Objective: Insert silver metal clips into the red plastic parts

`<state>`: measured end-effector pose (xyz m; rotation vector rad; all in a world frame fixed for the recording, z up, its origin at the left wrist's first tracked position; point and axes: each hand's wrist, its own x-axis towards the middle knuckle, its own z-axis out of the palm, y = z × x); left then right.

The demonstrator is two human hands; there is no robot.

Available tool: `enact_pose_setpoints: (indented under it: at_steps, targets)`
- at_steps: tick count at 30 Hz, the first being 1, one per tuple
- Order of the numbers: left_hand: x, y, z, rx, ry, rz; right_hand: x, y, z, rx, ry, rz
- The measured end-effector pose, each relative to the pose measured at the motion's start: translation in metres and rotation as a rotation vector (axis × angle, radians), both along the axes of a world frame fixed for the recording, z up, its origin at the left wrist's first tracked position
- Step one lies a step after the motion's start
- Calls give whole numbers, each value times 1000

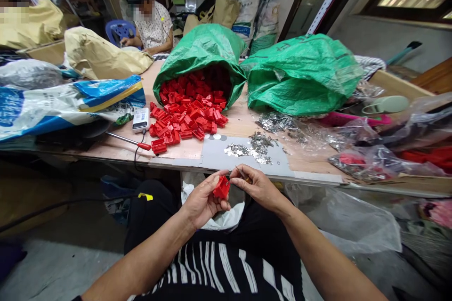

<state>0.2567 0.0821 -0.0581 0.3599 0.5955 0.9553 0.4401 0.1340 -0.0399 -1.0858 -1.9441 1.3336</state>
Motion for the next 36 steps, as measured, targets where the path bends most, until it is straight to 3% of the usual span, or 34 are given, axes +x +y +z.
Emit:
enact_pose_setpoints:
  at_steps: [9,14,16,18,21,23,28,36]
  targets:
    - [1,3,-2,52,55,-85,-9,1,-1,-94,64,112]
    - [5,6,-5,83,263,-62,-4,3,-10,-29,16,1]
    - [6,7,-7,222,471,1,-2,3,-15,-6,4,-95]
    - [5,7,-10,475,725,96,-1,2,-20,-3,5,-167]
    - [3,7,-14,859,1071,270,-4,-1,-25,-47,58,-183]
    - [2,7,-16,997,1181,354,-7,-4,-25,-139,122,-156]
    - [-3,6,-16,1026,1153,345,-7,-7,-21,-490,259,-47]
    - [-9,6,-17,1052,1013,303,-1,-9,-21,-675,403,-25]
